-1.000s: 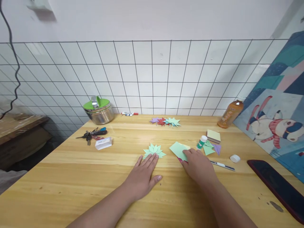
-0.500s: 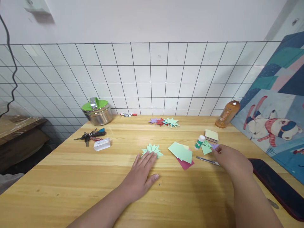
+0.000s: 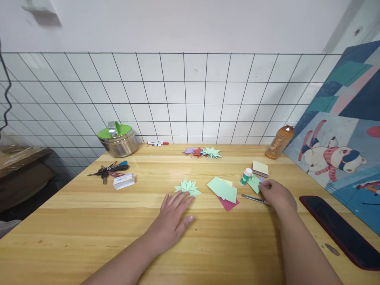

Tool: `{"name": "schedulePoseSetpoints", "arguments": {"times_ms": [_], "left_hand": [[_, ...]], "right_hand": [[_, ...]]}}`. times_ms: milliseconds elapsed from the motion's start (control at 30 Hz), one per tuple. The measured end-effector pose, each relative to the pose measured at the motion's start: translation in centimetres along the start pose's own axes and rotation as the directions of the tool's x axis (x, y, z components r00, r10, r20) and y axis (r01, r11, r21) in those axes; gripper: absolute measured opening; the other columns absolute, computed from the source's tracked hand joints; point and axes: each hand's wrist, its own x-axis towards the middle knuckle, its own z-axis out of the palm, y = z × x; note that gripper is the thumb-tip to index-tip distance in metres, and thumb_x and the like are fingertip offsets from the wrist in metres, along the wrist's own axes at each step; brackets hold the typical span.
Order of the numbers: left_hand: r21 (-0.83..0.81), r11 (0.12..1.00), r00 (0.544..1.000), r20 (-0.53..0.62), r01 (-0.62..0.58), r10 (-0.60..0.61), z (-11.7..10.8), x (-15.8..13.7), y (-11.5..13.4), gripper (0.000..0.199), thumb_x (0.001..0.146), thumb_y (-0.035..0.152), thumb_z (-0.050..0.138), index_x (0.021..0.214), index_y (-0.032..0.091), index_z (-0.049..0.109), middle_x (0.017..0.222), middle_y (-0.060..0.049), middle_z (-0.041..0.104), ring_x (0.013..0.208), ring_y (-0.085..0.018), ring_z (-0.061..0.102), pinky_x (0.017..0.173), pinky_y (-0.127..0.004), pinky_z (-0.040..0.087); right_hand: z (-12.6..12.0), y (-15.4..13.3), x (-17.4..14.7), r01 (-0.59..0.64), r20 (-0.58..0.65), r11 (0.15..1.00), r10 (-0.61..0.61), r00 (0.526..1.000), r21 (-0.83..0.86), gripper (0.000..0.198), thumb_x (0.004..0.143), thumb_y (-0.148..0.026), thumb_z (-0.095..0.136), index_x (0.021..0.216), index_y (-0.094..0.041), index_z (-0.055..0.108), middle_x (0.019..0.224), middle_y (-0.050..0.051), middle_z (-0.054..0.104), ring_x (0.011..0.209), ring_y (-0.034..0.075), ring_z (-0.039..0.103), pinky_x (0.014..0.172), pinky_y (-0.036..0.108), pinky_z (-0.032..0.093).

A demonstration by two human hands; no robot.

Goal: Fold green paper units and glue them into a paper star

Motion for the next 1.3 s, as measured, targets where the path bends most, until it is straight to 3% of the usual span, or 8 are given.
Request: {"name": "schedulePoseSetpoints", "arguments": {"times_ms": [133,533,667,767,833,933,1100,1300], "left_hand": [[-0.017,1.0,1.0,-0.017,0.024,-0.024,0.0,0.0,-0.1,0.044,0.091,0.041,0.034,0.133,0.031,0.035,0.141,-0.004,0.037,0.13,-0.027,0.027,0.105,-0.057,0.014],[-0.08,0.996,0.999,-0.029,0.035,-0.037,-0.3,0.0,0.3,0.038,0.09,0.042,0.035,0.124,0.031,0.049,0.137,-0.003,0.042,0.129,-0.026,0.03,0.106,-0.054,0.016],[-0.173,0.984,0.997,-0.064,0.036,-0.048,-0.6,-0.2,0.7,0.035,0.09,0.041,0.036,0.117,0.03,0.055,0.131,-0.004,0.049,0.125,-0.024,0.036,0.106,-0.052,0.018],[-0.364,0.931,0.993,-0.11,0.007,-0.05,-0.7,-0.1,1.3,0.033,0.09,0.041,0.037,0.108,0.027,0.061,0.117,-0.006,0.059,0.114,-0.022,0.047,0.102,-0.044,0.029],[-0.547,0.836,0.991,-0.088,0.04,-0.105,-0.5,0.0,1.6,0.033,0.089,0.042,0.04,0.102,0.024,0.064,0.107,-0.007,0.063,0.105,-0.021,0.053,0.096,-0.037,0.038],[-0.789,0.598,0.979,0.018,0.139,-0.203,0.0,0.2,1.8,0.038,0.089,0.045,0.038,0.101,0.019,0.063,0.097,-0.007,0.067,0.094,-0.02,0.059,0.088,-0.033,0.043],[-0.82,0.548,0.963,0.013,0.164,-0.269,0.5,0.5,1.6,0.037,0.086,0.047,0.043,0.083,0.014,0.061,0.078,-0.003,0.063,0.076,-0.017,0.055,0.071,-0.026,0.043],[-0.798,0.562,0.951,0.044,0.217,-0.306,0.2,0.7,1.6,0.033,0.083,0.044,0.047,0.069,0.016,0.055,0.064,0.001,0.051,0.064,-0.014,0.047,0.061,-0.022,0.038]], "right_hand": [[0.4,0.1,0.2,0.05,-0.065,0.998,-0.053,0.996,-0.044,0.044,0.066,-0.058,0.053,0.093,-0.024,0.059,0.099,0.01,0.061,0.085,0.025,0.06,0.065,0.032,0.042],[-1.7,0.1,-1.6,0.011,0.013,0.997,-0.01,1.0,-0.081,0.019,0.073,-0.04,0.049,0.075,-0.026,0.062,0.082,0.004,0.066,0.077,0.022,0.06,0.057,0.028,0.038],[-3.3,-1.2,-3.1,0.02,-0.205,0.999,-0.028,0.978,-0.042,0.022,0.076,-0.038,0.045,0.077,-0.025,0.063,0.092,0.008,0.065,0.081,0.026,0.058,0.055,0.03,0.036],[-3.2,-3.6,-5.1,0.224,-0.393,0.945,-0.117,0.912,0.238,0.025,0.076,-0.043,0.048,0.084,-0.023,0.062,0.088,0.007,0.064,0.075,0.022,0.057,0.057,0.028,0.036],[-1.8,-5.9,-7.2,0.345,-0.255,0.74,-0.238,0.937,0.578,0.027,0.073,-0.046,0.054,0.08,-0.021,0.06,0.078,0.004,0.062,0.06,0.015,0.052,0.053,0.025,0.035],[1.8,-9.7,-11.1,0.143,0.125,0.476,-0.487,0.864,0.868,0.034,0.068,-0.052,0.061,0.075,-0.019,0.056,0.055,-0.004,0.049,0.042,0.007,0.033,0.041,0.021,0.024],[6.3,-13.0,-15.3,-0.157,0.38,0.393,-0.589,0.713,0.906,0.037,0.059,-0.049,0.071,0.069,-0.017,0.055,0.054,-0.007,0.042,0.039,0.003,0.019,0.038,0.02,0.012],[6.6,-13.0,-15.4,-0.286,0.438,0.339,-0.575,0.691,0.896,0.037,0.06,-0.047,0.072,0.07,-0.018,0.052,0.047,-0.01,0.032,0.04,0.003,0.014,0.038,0.019,0.01]]}}
